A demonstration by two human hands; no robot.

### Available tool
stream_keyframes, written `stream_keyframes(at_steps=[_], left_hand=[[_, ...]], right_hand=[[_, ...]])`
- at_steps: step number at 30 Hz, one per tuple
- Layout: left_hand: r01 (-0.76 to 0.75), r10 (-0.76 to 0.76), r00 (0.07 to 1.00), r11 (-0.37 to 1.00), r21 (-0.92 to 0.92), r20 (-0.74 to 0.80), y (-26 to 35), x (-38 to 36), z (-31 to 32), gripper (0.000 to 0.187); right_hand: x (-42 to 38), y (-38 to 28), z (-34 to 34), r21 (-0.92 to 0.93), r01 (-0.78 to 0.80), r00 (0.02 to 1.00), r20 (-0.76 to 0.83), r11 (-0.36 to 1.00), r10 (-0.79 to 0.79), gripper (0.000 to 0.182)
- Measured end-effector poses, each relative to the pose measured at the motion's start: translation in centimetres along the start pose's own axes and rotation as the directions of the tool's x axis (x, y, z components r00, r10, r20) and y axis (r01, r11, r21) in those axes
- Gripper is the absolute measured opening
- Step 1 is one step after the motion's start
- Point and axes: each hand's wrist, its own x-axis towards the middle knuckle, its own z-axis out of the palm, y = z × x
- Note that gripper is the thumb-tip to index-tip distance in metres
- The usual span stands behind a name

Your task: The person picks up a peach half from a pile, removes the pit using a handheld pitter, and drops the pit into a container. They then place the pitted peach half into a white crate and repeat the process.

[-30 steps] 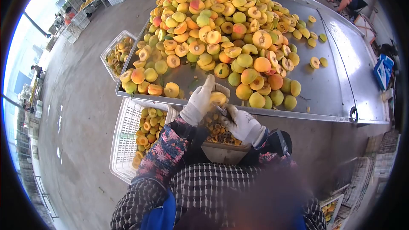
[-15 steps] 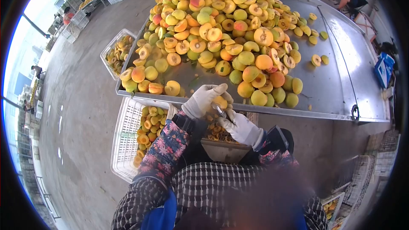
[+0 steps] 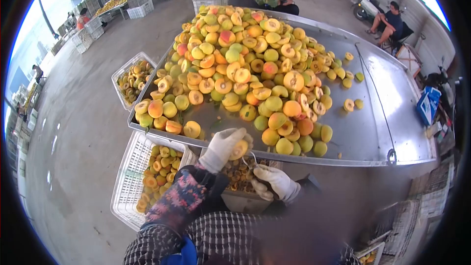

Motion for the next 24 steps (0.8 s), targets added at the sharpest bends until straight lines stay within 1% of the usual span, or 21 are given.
stream_keyframes(at_steps=[1, 2, 3, 4, 5, 6, 7, 9, 10, 11, 12, 13, 15, 17, 18, 19, 21, 22, 23, 24], left_hand=[[-0.044, 0.035, 0.997, 0.989, 0.140, 0.065, -1.2, 0.5, -2.1, 0.030], [-0.131, 0.125, 0.991, 0.841, 0.525, 0.049, 0.0, -0.6, -2.2, 0.028], [-0.168, 0.206, 0.976, 0.544, 0.822, 0.063, 1.4, -2.2, -2.1, 0.026], [-0.187, 0.269, 0.958, 0.330, 0.925, 0.098, 2.2, -3.2, -2.9, 0.026], [-0.184, 0.316, 0.938, 0.097, 0.978, 0.145, 2.9, -4.2, -3.8, 0.025], [-0.111, 0.291, 0.953, 0.092, 0.990, 0.080, 4.0, -5.4, -4.4, 0.028], [-0.051, 0.356, 0.934, 0.054, 0.997, 0.028, 4.1, -5.8, -5.9, 0.030], [0.119, 0.308, 0.945, -0.018, 0.993, -0.108, 4.5, -6.0, -8.3, 0.033], [0.107, 0.388, 0.921, -0.218, 0.970, -0.014, 5.3, -6.5, -10.2, 0.038], [0.107, 0.445, 0.890, -0.412, 0.905, 0.097, 6.2, -6.6, -11.5, 0.044], [0.135, 0.370, 0.928, -0.416, 0.899, 0.031, 7.7, -6.1, -10.7, 0.050], [0.078, 0.398, 0.915, -0.346, 0.935, 0.071, 8.3, -4.7, -10.6, 0.050], [-0.054, 0.466, 0.873, -0.201, 0.978, 0.144, 8.5, -0.7, -10.7, 0.050], [-0.100, 0.440, 0.894, 0.011, 0.995, 0.085, 8.8, 4.1, -9.0, 0.048], [-0.131, 0.463, 0.879, 0.003, 0.991, 0.115, 8.5, 6.8, -8.5, 0.047], [-0.164, 0.485, 0.862, -0.006, 0.986, 0.147, 8.3, 9.5, -7.9, 0.047], [-0.102, 0.460, 0.882, -0.031, 0.994, 0.105, 8.3, 14.4, -6.1, 0.047], [-0.076, 0.498, 0.863, -0.047, 0.996, 0.089, 7.8, 17.0, -6.0, 0.046], [-0.048, 0.515, 0.855, -0.042, 0.998, 0.063, 7.4, 19.1, -5.7, 0.045], [0.001, 0.439, 0.898, 0.065, 0.998, -0.029, 7.4, 21.2, -5.6, 0.045]], right_hand=[[-0.3, 0.2, -0.3, -0.104, 0.015, 0.998, -0.056, 0.994, -0.021, 0.029], [-0.4, 0.3, -1.0, -0.329, 0.006, 0.996, -0.086, 0.944, -0.036, 0.030], [-0.6, 0.7, -1.3, -0.588, 0.031, 0.984, -0.124, 0.808, -0.128, 0.031], [-0.8, 1.1, -1.5, -0.796, 0.035, 0.965, -0.130, 0.604, -0.228, 0.033], [-1.0, 1.4, -1.7, -0.936, 0.015, 0.940, -0.107, 0.352, -0.324, 0.034], [-1.1, 1.4, -1.6, -0.929, -0.070, 0.951, -0.172, 0.364, -0.256, 0.039], [-1.0, 1.4, -1.8, -0.937, -0.080, 0.955, -0.169, 0.339, -0.242, 0.039], [-0.9, 1.7, -1.9, -0.951, -0.095, 0.963, -0.163, 0.295, -0.215, 0.040], [-0.9, 1.6, -1.8, -0.954, -0.089, 0.965, -0.154, 0.288, -0.212, 0.041], [-1.0, 1.5, -1.5, -0.956, -0.083, 0.966, -0.146, 0.280, -0.211, 0.041], [-1.0, 1.4, -1.4, -0.959, -0.078, 0.967, -0.139, 0.273, -0.212, 0.041], [-0.9, 1.4, -1.5, -0.955, -0.073, 0.970, -0.134, 0.287, -0.202, 0.041], [-0.6, 1.1, -1.6, -0.949, -0.064, 0.974, -0.126, 0.308, -0.188, 0.041], [-0.6, 1.1, -1.5, -0.944, -0.046, 0.974, -0.115, 0.327, -0.195, 0.041], [-0.6, 1.0, -1.4, -0.943, -0.036, 0.972, -0.110, 0.332, -0.206, 0.041], [-1.2, 0.7, -0.8, -0.941, -0.016, 0.954, -0.115, 0.339, -0.275, 0.041], [-2.6, 0.1, 0.7, -0.935, 0.028, 0.902, -0.129, 0.354, -0.413, 0.040], [-1.6, 0.0, -0.3, -0.937, -0.025, 0.958, -0.122, 0.348, -0.261, 0.039], [-1.5, -0.2, -0.3, -0.939, -0.039, 0.962, -0.128, 0.342, -0.242, 0.039], [-1.4, -0.4, -0.1, -0.940, -0.054, 0.966, -0.135, 0.337, -0.221, 0.038]])
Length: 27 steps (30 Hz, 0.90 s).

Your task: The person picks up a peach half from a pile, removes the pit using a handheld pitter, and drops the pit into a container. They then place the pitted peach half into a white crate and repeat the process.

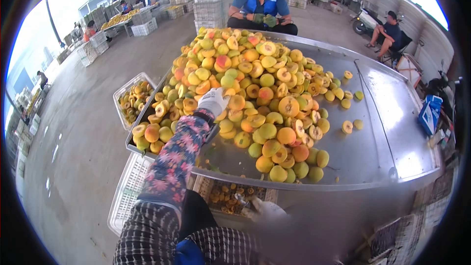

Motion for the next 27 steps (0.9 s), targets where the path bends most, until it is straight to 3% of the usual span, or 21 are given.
stream_keyframes(at_steps=[1, 3, 4, 6, 11, 14, 15, 16, 17, 19, 21, 22, 23, 25, 27], left_hand=[[0.097, -0.091, 0.992, 0.993, -0.067, 0.092, 0.4, 1.3, 0.5, 0.046], [0.185, -0.184, 0.982, 0.983, -0.003, 0.051, 0.7, 2.7, 2.3, 0.050], [0.232, -0.233, 0.972, 0.972, 0.029, 0.030, 0.6, 3.2, 3.1, 0.052], [0.206, -0.206, 0.977, 0.979, 0.009, 0.049, 0.5, 3.3, 3.2, 0.058], [0.026, -0.012, 0.994, 0.992, -0.125, 0.110, -0.5, 0.2, 2.0, 0.060], [0.058, -0.046, 0.998, 0.955, -0.292, 0.047, -0.8, -1.8, 1.1, 0.060], [0.087, -0.082, 0.996, 0.939, -0.334, 0.031, -1.3, -3.0, 0.9, 0.059], [0.027, -0.075, 0.995, 0.814, -0.580, -0.060, -3.3, -3.1, 2.6, 0.057], [0.126, -0.082, 0.991, 0.419, -0.899, 0.101, -2.9, -4.5, 1.5, 0.050], [0.339, -0.086, 0.936, -0.036, -0.940, 0.341, 0.1, -8.9, -3.7, 0.045], [0.347, 0.102, 0.937, -0.204, -0.915, 0.333, -0.6, -11.6, -4.2, 0.047], [0.365, 0.168, 0.929, -0.290, -0.885, 0.328, -0.4, -13.0, -4.4, 0.048], [0.382, 0.239, 0.920, -0.369, -0.847, 0.310, 0.4, -14.1, -4.8, 0.048], [0.363, 0.187, 0.931, -0.548, -0.753, 0.313, 2.0, -16.8, -4.8, 0.044], [0.364, 0.185, 0.927, -0.654, -0.663, 0.326, 3.0, -18.5, -4.3, 0.045]], right_hand=[[0.0, 0.1, 0.0, -0.009, -0.015, 1.000, 0.019, 1.000, 0.015, 0.038], [0.7, 2.0, 0.7, -0.075, 0.140, 0.989, -0.027, 0.987, -0.142, 0.037], [0.3, 1.5, 0.3, -0.041, 0.079, 0.997, -0.014, 0.996, -0.080, 0.038], [0.2, 0.7, -0.2, -0.022, 0.008, 1.000, 0.008, 1.000, -0.008, 0.039], [0.5, 0.4, -0.2, 0.028, 0.060, 0.998, -0.016, 0.998, -0.059, 0.040], [2.0, 4.1, 2.2, 0.168, 0.183, 0.979, -0.116, 0.969, -0.165, 0.044], [0.9, 1.4, 0.8, 0.096, 0.124, 0.989, -0.094, 0.988, -0.115, 0.047], [-0.3, -1.2, -0.6, 0.021, 0.066, 0.995, -0.073, 0.998, -0.065, 0.051], [1.9, 2.8, 1.4, 0.067, 0.165, 0.986, -0.025, 0.984, -0.164, 0.050], [2.0, 2.3, 1.0, 0.062, 0.099, 0.995, -0.008, 0.993, -0.098, 0.045], [2.3, 1.9, 1.6, 0.159, 0.191, 0.964, -0.217, 0.969, -0.154, 0.036], [2.3, 1.4, 1.2, 0.194, 0.129, 0.972, -0.217, 0.973, -0.085, 0.030], [2.8, 1.6, 1.4, 0.232, 0.161, 0.956, -0.278, 0.959, -0.093, 0.026], [3.0, 0.4, 0.5, 0.221, 0.266, 0.895, -0.418, 0.938, -0.156, 0.019], [3.8, 0.3, -0.2, -0.036, 0.404, 0.800, -0.470, 0.914, -0.372, 0.023]])
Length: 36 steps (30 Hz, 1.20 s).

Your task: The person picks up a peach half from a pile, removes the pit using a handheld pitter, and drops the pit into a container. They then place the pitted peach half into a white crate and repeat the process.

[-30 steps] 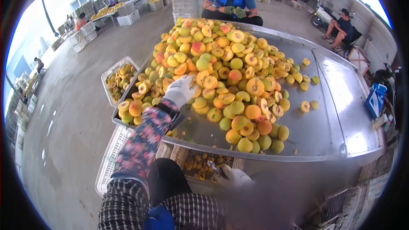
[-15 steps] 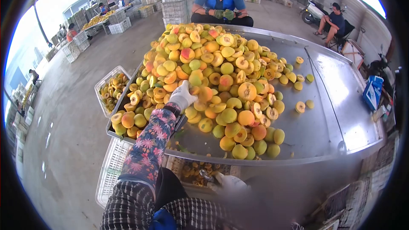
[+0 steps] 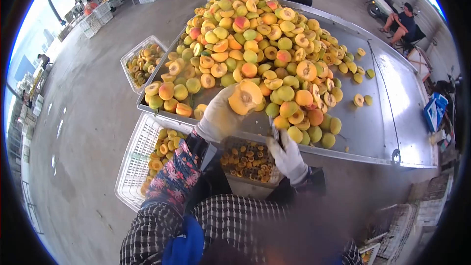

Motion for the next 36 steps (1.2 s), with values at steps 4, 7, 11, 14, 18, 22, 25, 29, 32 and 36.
stream_keyframes(at_steps=[4, 7, 11, 14, 18, 22, 25, 29, 32, 36], left_hand=[[0.001, -0.001, 0.999, 1.000, -0.008, 0.052, -3.2, -2.6, 0.9, 0.040], [0.010, -0.025, 0.998, 0.973, 0.230, 0.061, -5.1, -3.1, -0.2, 0.050], [0.173, -0.196, 0.975, 0.965, 0.196, 0.102, -3.0, -4.6, -0.8, 0.058], [0.092, -0.121, 0.987, 0.964, 0.248, 0.103, -3.7, -4.8, -1.9, 0.045], [0.036, -0.038, 0.999, 0.996, -0.083, -0.021, -4.8, -4.7, -2.9, 0.044], [-0.114, 0.114, 0.969, 0.993, 0.012, -0.220, -4.7, -5.2, 0.0, 0.038], [-0.162, 0.163, 0.960, 0.986, 0.024, -0.226, -5.2, -5.1, 0.5, 0.033], [-0.319, 0.394, 0.913, 0.850, 0.418, -0.104, -6.3, -5.0, 0.1, 0.030], [-0.384, 0.508, 0.861, 0.681, 0.624, -0.024, -6.9, -5.1, 0.2, 0.038], [-0.394, 0.534, 0.844, 0.681, 0.618, -0.050, -7.1, -5.5, 0.6, 0.036]], right_hand=[[1.7, 1.4, 1.1, -0.560, 0.355, 0.848, -0.145, 0.748, -0.511, 0.055], [2.3, 1.9, 1.2, -0.707, 0.301, 0.822, -0.149, 0.641, -0.550, 0.056], [2.8, -4.0, -0.5, 0.092, -0.050, 0.993, -0.105, 0.995, 0.059, 0.049], [2.4, -3.5, -0.4, -0.052, -0.072, 0.995, -0.075, 0.996, 0.068, 0.043], [1.1, -4.1, 0.4, 0.195, -0.161, 0.986, -0.021, 0.968, 0.168, 0.028], [0.3, -5.5, 0.4, 0.008, -0.018, 0.997, -0.080, 1.000, 0.019, 0.024], [0.0, -4.8, 1.2, -0.220, 0.027, 0.999, -0.036, 0.975, -0.035, 0.027], [-0.3, -5.0, 2.5, -0.192, 0.013, 0.996, -0.082, 0.981, -0.029, 0.027], [-0.4, -4.9, 3.3, -0.187, 0.000, 0.994, -0.104, 0.982, -0.020, 0.024], [-0.8, -4.0, 4.2, -0.049, 0.050, 0.995, -0.081, 0.998, -0.054, 0.026]])
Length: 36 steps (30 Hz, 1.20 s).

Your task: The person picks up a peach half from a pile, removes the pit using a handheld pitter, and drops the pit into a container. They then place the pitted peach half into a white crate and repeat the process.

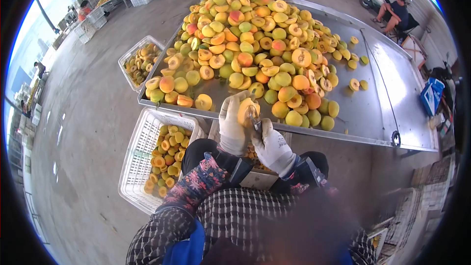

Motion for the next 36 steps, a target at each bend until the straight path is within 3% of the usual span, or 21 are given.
stream_keyframes(at_steps=[1, 3, 5, 6, 9, 12, 15, 19, 20, 25, 27, 29, 30, 31, 34, 36], left_hand=[[-0.049, 0.049, 0.999, 0.995, 0.082, 0.003, 0.0, 0.0, -0.1, 0.032], [0.003, -0.003, 1.000, 0.999, 0.046, 0.002, 0.4, 0.0, -0.2, 0.028], [0.210, -0.211, 0.977, 0.959, -0.189, 0.017, 1.0, 0.2, -0.2, 0.031], [0.254, -0.252, 0.967, 0.947, -0.195, 0.036, 0.9, 0.6, -0.5, 0.030], [0.346, -0.332, 0.938, 0.922, -0.174, 0.102, 0.4, 1.5, -1.5, 0.031], [0.413, -0.395, 0.902, 0.907, -0.085, 0.174, 0.7, 2.0, -2.2, 0.037], [0.535, -0.518, 0.829, 0.844, -0.026, 0.211, 1.1, 2.7, -2.4, 0.035], [0.501, -0.483, 0.856, 0.864, -0.060, 0.183, 0.3, 2.8, -2.1, 0.032], [0.476, -0.460, 0.871, 0.877, -0.069, 0.173, 0.3, 2.7, -2.1, 0.033], [0.625, -0.627, 0.742, 0.775, 0.094, 0.239, 0.9, 3.5, -2.7, 0.033], [0.649, -0.655, 0.712, 0.752, 0.119, 0.252, 0.6, 3.7, -2.9, 0.034], [0.672, -0.662, 0.699, 0.737, 0.066, 0.272, 0.4, 3.5, -2.9, 0.036], [0.677, -0.658, 0.698, 0.735, 0.041, 0.282, 0.3, 3.5, -2.9, 0.037], [0.681, -0.654, 0.697, 0.732, 0.016, 0.293, 0.3, 3.4, -2.8, 0.037], [0.709, -0.664, 0.690, 0.700, -0.085, 0.290, 0.4, 3.3, -2.3, 0.037], [0.720, -0.669, 0.689, 0.676, -0.156, 0.278, 0.3, 3.3, -2.1, 0.036]], right_hand=[[0.0, -0.2, -0.2, -0.055, -0.019, 0.999, 0.036, 0.998, 0.021, 0.027], [0.1, -0.6, -1.0, -0.169, -0.049, 0.992, 0.105, 0.984, 0.068, 0.030], [-0.1, 0.0, -1.2, -0.185, -0.066, 0.985, 0.142, 0.981, 0.093, 0.033], [0.0, 0.3, -1.1, -0.192, -0.067, 0.982, 0.163, 0.979, 0.099, 0.035], [-0.4, 1.6, 0.2, 0.087, -0.008, 0.995, 0.099, 0.996, -0.001, 0.039], [-0.2, 0.9, -1.5, -0.108, -0.035, 0.960, 0.271, 0.994, 0.063, 0.040], [0.3, 0.1, -2.2, -0.203, -0.182, 0.890, 0.383, 0.962, 0.249, 0.037], [-1.1, 2.5, 0.7, 0.240, -0.188, 0.963, 0.236, 0.952, 0.130, 0.031], [-1.1, 2.7, 0.6, 0.210, -0.163, 0.962, 0.249, 0.964, 0.108, 0.032], [-0.9, 2.4, -0.3, 0.023, -0.116, 0.940, 0.324, 0.993, 0.102, 0.037], [-1.2, 3.6, 0.8, 0.142, 0.094, 0.965, 0.230, 0.985, -0.125, 0.036], [-1.5, 3.8, 0.9, 0.425, -0.163, 0.948, 0.317, 0.890, 0.022, 0.033], [-1.2, 2.3, -0.3, 0.554, -0.508, 0.835, 0.505, 0.660, 0.219, 0.031], [-1.0, 1.2, -1.1, 0.559, -0.768, 0.639, 0.700, 0.313, 0.318, 0.029], [-1.1, 0.2, -1.2, 0.601, -0.789, 0.601, 0.710, 0.129, 0.368, 0.026], [-1.4, 0.7, -1.4, 0.623, -0.782, 0.597, 0.746, 0.006, 0.294, 0.027]])
